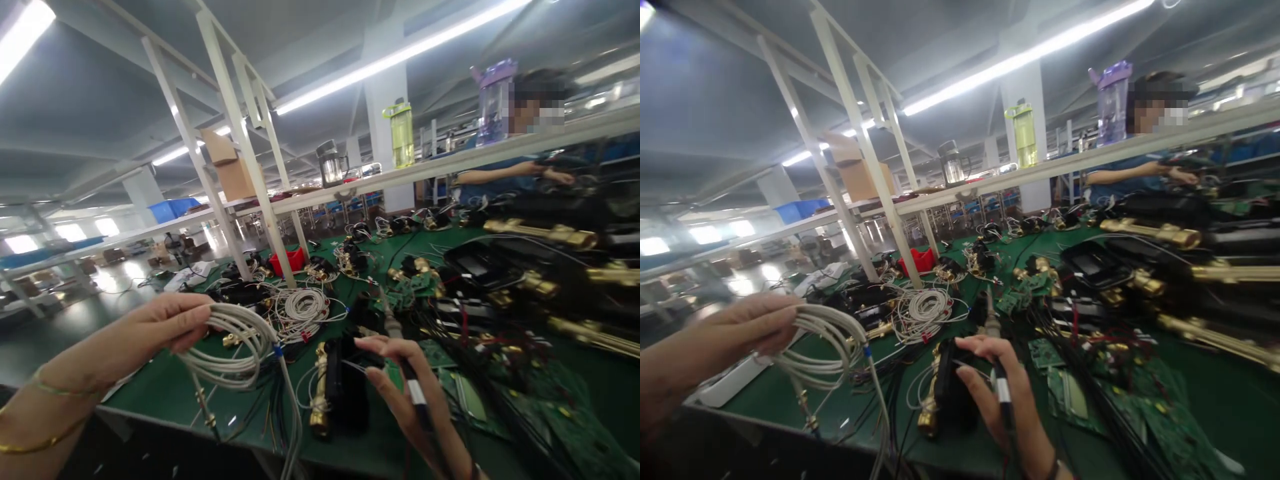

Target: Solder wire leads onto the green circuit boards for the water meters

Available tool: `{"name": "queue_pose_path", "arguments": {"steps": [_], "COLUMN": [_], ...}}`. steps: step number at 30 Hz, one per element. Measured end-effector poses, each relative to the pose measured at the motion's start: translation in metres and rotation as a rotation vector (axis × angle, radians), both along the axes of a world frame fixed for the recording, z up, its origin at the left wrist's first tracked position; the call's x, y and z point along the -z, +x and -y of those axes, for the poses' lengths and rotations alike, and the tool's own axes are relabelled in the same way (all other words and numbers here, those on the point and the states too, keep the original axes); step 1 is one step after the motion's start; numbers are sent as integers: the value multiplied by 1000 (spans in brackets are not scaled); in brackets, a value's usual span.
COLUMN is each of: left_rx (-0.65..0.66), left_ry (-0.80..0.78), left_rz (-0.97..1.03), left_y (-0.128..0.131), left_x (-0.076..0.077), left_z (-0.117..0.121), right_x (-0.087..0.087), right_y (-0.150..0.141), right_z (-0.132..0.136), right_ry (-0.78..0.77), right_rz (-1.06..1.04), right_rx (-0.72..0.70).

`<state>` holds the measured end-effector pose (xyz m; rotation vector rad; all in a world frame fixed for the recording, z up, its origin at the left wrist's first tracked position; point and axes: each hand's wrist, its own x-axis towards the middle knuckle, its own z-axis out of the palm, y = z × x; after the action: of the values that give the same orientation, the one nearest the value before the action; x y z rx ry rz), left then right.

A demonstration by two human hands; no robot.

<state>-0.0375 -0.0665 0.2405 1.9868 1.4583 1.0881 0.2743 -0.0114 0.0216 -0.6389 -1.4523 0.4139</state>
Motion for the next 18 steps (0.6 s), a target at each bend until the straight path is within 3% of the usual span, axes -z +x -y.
{"name": "queue_pose_path", "arguments": {"steps": [2, 4, 8, 14, 18], "left_rx": [72, 67, 100, 150, 134], "left_ry": [-139, -204, -268, -322, -277], "left_rz": [-132, -120, -88, -49, -45], "left_y": [14, 25, 36, 23, 6], "left_x": [10, 19, 29, 31, 29], "left_z": [-4, -8, -18, -26, -40], "right_x": [0, 1, 5, 12, 14], "right_y": [-12, -23, -41, -51, -48], "right_z": [7, 13, 18, 17, 19], "right_ry": [11, -24, -111, -141, -189], "right_rz": [-28, -51, -70, -47, -93], "right_rx": [-139, -225, -242, -237, -336]}}
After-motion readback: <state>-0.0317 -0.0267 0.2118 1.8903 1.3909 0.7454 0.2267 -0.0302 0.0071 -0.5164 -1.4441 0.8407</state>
